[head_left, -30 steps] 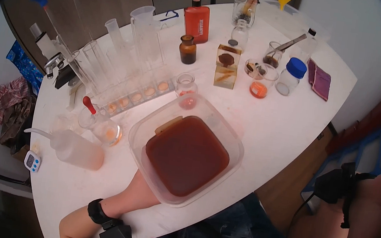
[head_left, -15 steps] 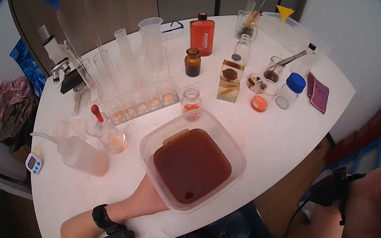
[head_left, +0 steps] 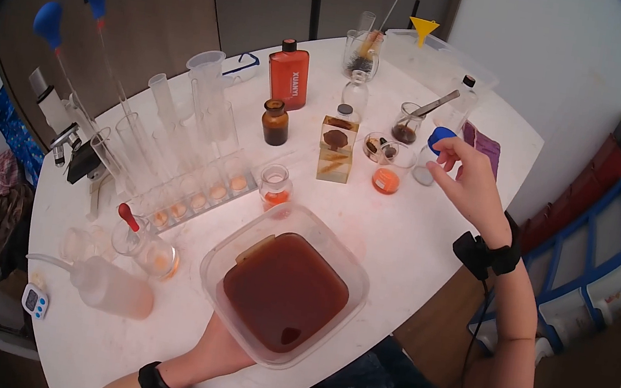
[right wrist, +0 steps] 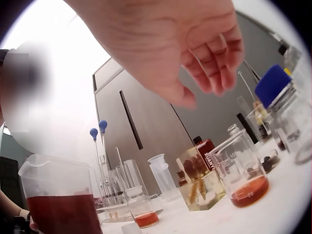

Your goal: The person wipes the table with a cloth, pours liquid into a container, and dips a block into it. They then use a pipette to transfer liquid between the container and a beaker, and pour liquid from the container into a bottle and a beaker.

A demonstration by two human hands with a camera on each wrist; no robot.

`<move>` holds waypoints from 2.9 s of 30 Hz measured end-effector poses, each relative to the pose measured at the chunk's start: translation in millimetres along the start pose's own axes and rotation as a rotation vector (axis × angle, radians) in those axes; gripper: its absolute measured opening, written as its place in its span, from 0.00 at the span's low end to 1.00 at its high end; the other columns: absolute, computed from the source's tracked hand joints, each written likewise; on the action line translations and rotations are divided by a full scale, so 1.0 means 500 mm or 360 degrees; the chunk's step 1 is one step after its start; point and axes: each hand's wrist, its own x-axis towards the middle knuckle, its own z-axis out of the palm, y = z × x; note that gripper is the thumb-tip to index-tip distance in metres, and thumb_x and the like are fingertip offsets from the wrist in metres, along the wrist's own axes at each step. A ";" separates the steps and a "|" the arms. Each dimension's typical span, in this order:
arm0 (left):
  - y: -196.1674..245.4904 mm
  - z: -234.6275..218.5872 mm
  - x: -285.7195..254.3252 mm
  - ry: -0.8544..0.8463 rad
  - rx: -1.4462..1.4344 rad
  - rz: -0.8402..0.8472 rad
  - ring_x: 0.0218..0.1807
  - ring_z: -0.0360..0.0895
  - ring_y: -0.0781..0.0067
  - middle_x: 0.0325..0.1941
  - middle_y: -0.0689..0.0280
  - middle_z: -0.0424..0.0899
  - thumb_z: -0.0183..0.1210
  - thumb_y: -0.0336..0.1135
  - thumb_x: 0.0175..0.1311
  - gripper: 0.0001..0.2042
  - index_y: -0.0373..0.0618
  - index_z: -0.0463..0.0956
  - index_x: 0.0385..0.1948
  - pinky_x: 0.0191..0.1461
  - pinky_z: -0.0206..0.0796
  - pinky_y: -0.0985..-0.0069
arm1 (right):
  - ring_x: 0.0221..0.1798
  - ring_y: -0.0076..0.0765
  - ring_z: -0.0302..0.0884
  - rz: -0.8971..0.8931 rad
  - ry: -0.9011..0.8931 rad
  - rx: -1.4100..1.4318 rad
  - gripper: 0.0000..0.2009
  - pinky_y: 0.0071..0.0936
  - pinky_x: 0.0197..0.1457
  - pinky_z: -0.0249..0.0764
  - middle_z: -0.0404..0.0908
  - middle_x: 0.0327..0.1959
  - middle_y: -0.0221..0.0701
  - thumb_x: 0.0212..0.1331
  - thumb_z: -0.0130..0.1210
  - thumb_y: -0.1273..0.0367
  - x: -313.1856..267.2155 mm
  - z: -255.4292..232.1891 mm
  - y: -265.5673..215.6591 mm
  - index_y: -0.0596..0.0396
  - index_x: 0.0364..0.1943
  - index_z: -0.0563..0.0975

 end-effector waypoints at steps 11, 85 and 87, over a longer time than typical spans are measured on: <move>0.018 0.003 -0.005 0.0074 0.0043 0.0051 0.56 0.68 0.65 0.56 0.57 0.68 0.71 0.36 0.41 0.38 0.39 0.58 0.56 0.56 0.62 0.71 | 0.46 0.37 0.73 0.0333 -0.0279 0.0580 0.41 0.28 0.50 0.70 0.73 0.45 0.43 0.39 0.69 0.57 0.042 0.171 0.092 0.65 0.54 0.59; 0.069 0.029 0.012 0.0202 0.0779 -0.0002 0.53 0.66 0.55 0.53 0.52 0.65 0.75 0.49 0.30 0.51 0.38 0.52 0.58 0.51 0.63 0.64 | 0.48 0.46 0.71 -0.0812 -0.0260 0.0179 0.27 0.34 0.51 0.70 0.75 0.44 0.38 0.34 0.60 0.78 -0.118 -0.068 -0.144 0.57 0.48 0.72; 0.070 0.030 0.013 0.0203 0.0790 0.0018 0.53 0.66 0.56 0.53 0.53 0.65 0.75 0.49 0.30 0.51 0.38 0.52 0.57 0.51 0.63 0.64 | 0.48 0.46 0.71 -0.0813 -0.0262 0.0175 0.27 0.34 0.51 0.70 0.75 0.44 0.38 0.34 0.60 0.79 -0.119 -0.066 -0.142 0.58 0.48 0.72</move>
